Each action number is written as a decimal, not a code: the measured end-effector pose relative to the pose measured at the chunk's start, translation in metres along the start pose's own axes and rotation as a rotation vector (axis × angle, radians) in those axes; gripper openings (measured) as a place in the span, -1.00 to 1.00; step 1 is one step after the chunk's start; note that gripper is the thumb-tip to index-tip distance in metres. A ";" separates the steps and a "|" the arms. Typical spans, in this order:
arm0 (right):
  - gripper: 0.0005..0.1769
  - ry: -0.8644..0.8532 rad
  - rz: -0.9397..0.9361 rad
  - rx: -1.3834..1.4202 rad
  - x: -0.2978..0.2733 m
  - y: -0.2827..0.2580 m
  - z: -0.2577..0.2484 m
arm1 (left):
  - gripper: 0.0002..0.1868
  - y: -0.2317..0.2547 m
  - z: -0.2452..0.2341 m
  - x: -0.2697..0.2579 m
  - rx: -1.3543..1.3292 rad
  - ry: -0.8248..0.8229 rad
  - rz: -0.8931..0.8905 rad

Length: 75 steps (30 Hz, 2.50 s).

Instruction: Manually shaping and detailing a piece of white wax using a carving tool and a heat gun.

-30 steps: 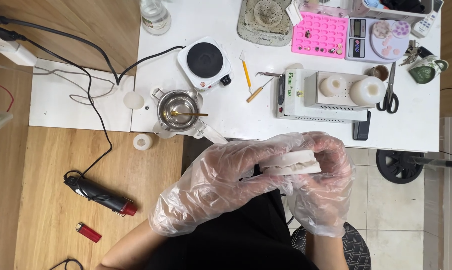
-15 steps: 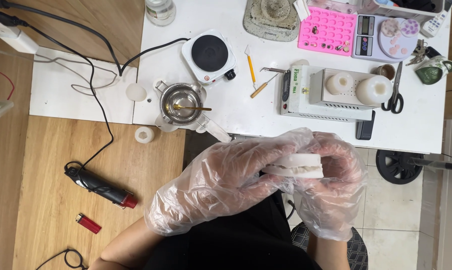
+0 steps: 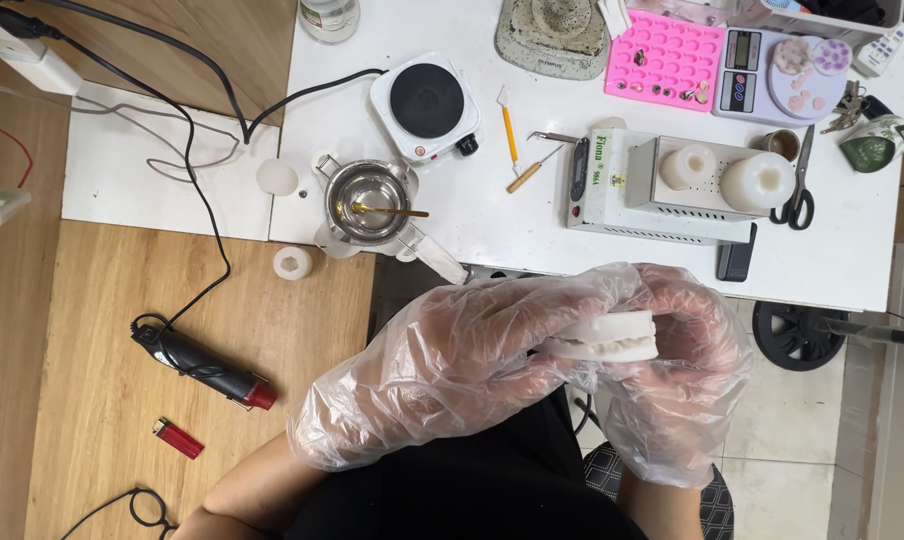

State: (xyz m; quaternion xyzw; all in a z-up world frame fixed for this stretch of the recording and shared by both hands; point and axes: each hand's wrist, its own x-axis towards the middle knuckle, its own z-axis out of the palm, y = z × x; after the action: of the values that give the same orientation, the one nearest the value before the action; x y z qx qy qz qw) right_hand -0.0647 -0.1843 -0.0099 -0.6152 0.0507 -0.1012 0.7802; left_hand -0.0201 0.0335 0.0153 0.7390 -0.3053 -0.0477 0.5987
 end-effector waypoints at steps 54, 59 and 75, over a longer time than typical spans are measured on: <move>-0.72 0.330 0.449 -0.470 0.040 0.050 -0.116 | -0.49 -0.307 0.194 0.033 -0.522 0.397 -1.101; -0.64 0.240 0.585 -0.347 0.037 0.070 -0.148 | -0.57 -0.280 0.175 0.068 -0.156 0.196 -1.036; -0.65 0.060 0.550 -0.597 0.071 0.132 -0.195 | -0.36 -0.359 0.238 0.097 1.019 -0.347 -0.517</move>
State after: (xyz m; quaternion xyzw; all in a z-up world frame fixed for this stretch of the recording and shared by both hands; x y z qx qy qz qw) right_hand -0.0225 -0.3554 -0.1813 -0.7751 0.2632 0.1124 0.5634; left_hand 0.0960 -0.1847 -0.3508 0.9649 -0.1933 -0.1592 0.0791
